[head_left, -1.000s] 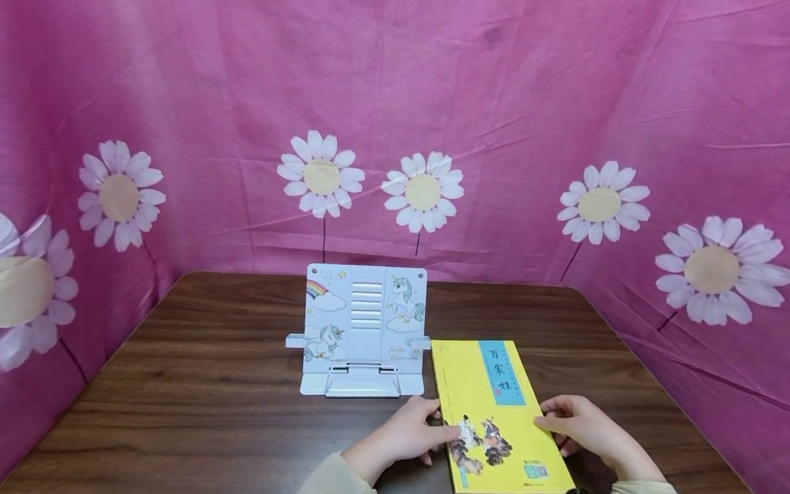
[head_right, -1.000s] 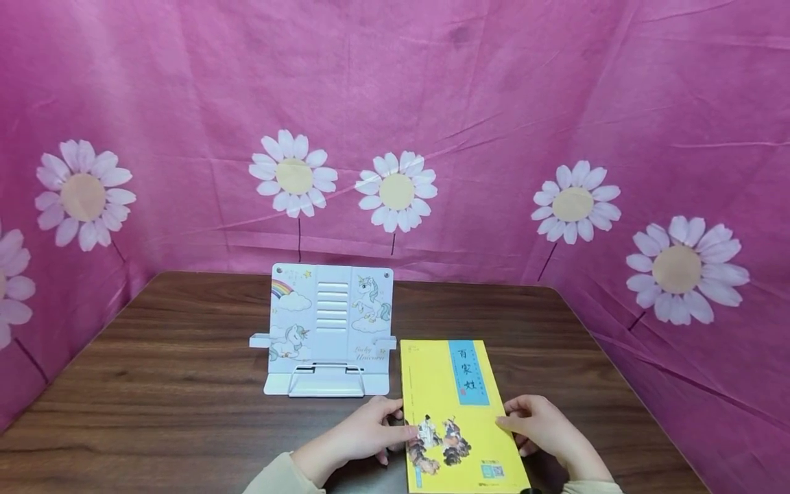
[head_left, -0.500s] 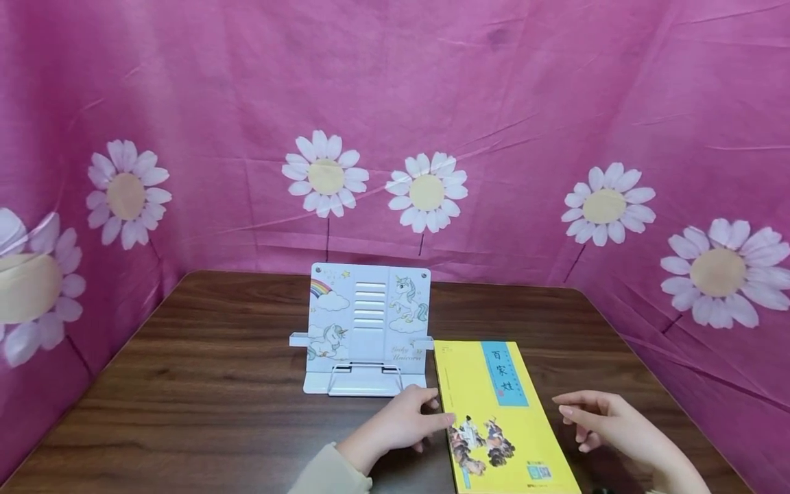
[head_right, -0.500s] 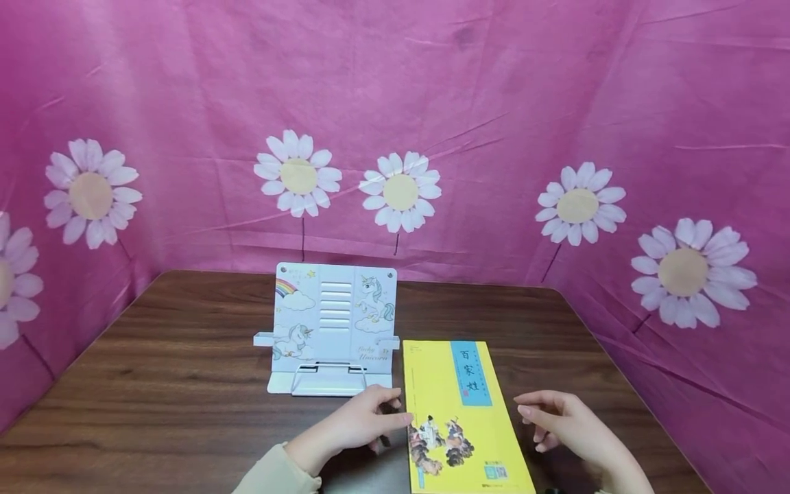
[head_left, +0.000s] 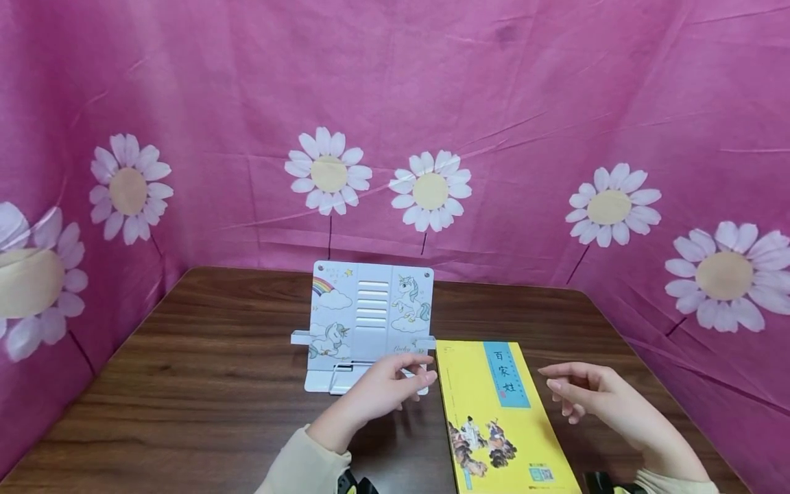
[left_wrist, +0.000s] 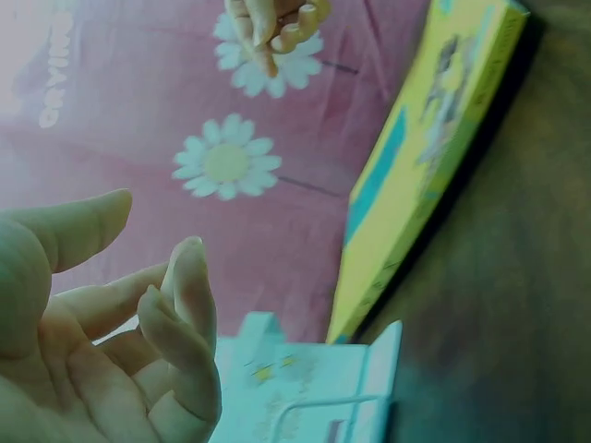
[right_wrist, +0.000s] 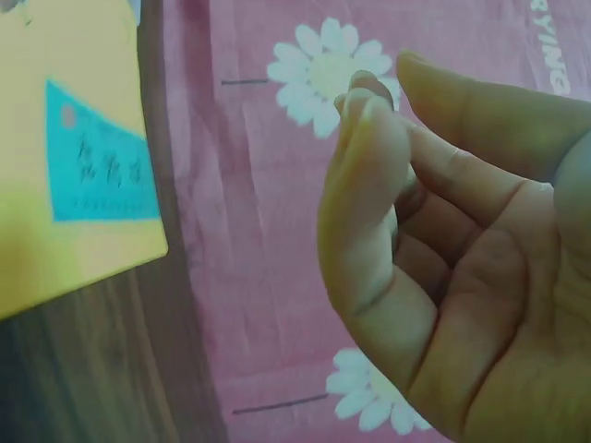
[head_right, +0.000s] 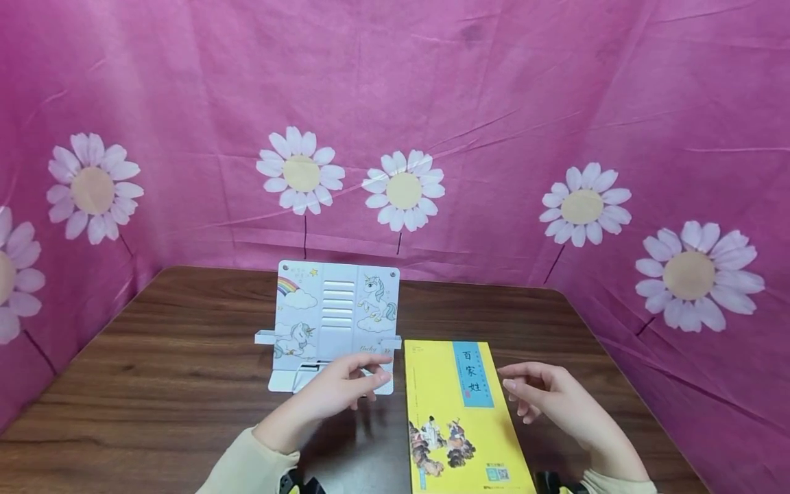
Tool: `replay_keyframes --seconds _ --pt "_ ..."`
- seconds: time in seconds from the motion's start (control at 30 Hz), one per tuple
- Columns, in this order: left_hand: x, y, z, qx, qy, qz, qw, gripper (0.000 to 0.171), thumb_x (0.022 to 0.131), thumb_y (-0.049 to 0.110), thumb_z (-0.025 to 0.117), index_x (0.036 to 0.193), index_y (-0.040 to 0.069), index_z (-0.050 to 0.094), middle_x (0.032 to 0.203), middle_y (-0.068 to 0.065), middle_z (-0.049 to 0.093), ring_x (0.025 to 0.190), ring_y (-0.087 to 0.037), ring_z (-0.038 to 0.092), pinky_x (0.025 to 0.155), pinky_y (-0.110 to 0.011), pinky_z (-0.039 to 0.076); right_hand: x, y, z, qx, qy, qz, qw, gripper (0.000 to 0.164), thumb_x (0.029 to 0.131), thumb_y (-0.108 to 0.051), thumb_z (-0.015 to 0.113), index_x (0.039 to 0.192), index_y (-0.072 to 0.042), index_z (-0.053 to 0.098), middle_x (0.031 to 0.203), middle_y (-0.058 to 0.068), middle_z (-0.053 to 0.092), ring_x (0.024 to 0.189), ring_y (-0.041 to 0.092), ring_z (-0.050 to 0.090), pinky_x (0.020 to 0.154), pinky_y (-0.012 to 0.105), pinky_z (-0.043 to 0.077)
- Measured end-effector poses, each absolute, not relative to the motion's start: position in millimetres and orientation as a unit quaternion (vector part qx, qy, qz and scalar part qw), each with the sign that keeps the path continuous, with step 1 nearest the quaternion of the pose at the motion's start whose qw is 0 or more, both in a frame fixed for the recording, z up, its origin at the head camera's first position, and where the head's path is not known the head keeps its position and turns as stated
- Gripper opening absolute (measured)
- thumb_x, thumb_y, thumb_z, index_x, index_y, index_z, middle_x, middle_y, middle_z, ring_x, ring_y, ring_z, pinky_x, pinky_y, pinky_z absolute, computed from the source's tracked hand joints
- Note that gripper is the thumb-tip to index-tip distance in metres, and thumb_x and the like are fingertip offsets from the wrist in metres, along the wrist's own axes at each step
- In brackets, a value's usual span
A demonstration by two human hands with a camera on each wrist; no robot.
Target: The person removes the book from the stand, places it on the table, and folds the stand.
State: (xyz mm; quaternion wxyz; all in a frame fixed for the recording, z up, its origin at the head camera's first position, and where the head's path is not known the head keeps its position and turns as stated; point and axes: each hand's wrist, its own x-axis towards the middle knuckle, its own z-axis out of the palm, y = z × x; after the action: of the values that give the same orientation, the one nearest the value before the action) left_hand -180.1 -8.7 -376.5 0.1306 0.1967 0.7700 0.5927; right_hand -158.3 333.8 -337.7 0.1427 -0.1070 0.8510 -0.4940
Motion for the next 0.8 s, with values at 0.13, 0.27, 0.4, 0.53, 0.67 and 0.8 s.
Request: replay_keyframes --seconds 0.13,0.27,0.4,0.53,0.67,0.8 --pt "-182.5 -20.0 -367.9 0.196 0.762 0.605 0.124 0.039 0.091 0.031 0.059 0.123 0.009 0.058 0.097 -0.004 0.06 0.073 -0.024 0.061 0.05 -0.032 0.046 -161.4 321.5 -331.5 -0.124 0.852 -0.493 0.127 0.041 0.094 -0.018 0.055 0.122 0.011 0.05 0.083 0.009 0.062 0.066 0.018 0.059 0.061 0.038 0.054" --pt "-183.8 -30.5 -361.2 0.2 0.758 0.611 0.106 0.037 0.091 0.03 0.058 0.122 0.009 0.059 0.099 -0.008 0.062 0.07 -0.018 0.059 0.049 -0.025 0.042 -165.2 308.8 -325.8 -0.134 0.846 -0.498 0.133 0.044 0.094 -0.02 0.055 0.124 0.011 0.047 0.08 0.011 0.06 0.063 0.016 0.057 0.059 0.038 0.053" --pt "-186.3 -40.1 -356.9 0.201 0.763 0.609 0.086 0.036 0.092 0.029 0.058 0.122 0.009 0.059 0.098 -0.008 0.063 0.069 -0.014 0.058 0.048 -0.023 0.041 -168.2 296.2 -321.4 -0.144 0.841 -0.505 0.132 0.043 0.093 -0.02 0.057 0.125 0.007 0.049 0.08 0.012 0.058 0.062 0.018 0.057 0.058 0.039 0.053" --pt "-187.6 -48.7 -351.9 0.182 0.772 0.605 0.075 0.037 0.091 0.031 0.059 0.122 0.01 0.06 0.099 -0.006 0.064 0.072 -0.015 0.058 0.05 -0.024 0.042 -171.0 282.9 -319.4 -0.139 0.84 -0.509 0.123 0.041 0.092 -0.022 0.058 0.124 0.002 0.053 0.08 0.012 0.06 0.062 0.018 0.058 0.06 0.04 0.053" --pt "-188.3 -57.0 -347.9 0.156 0.773 0.611 0.068 0.039 0.09 0.032 0.06 0.122 0.01 0.06 0.101 -0.007 0.064 0.075 -0.017 0.059 0.051 -0.023 0.041 -175.4 270.9 -319.0 -0.133 0.837 -0.517 0.117 0.039 0.093 -0.026 0.056 0.123 -0.001 0.055 0.087 0.015 0.063 0.064 0.021 0.059 0.062 0.04 0.053" --pt "-191.3 -66.4 -346.9 0.139 0.771 0.619 0.062 0.041 0.09 0.034 0.06 0.123 0.01 0.059 0.103 -0.008 0.063 0.075 -0.017 0.058 0.052 -0.024 0.041 -180.7 258.7 -319.1 -0.142 0.829 -0.53 0.105 0.039 0.094 -0.027 0.055 0.122 -0.001 0.055 0.094 0.017 0.064 0.067 0.024 0.059 0.063 0.039 0.053"
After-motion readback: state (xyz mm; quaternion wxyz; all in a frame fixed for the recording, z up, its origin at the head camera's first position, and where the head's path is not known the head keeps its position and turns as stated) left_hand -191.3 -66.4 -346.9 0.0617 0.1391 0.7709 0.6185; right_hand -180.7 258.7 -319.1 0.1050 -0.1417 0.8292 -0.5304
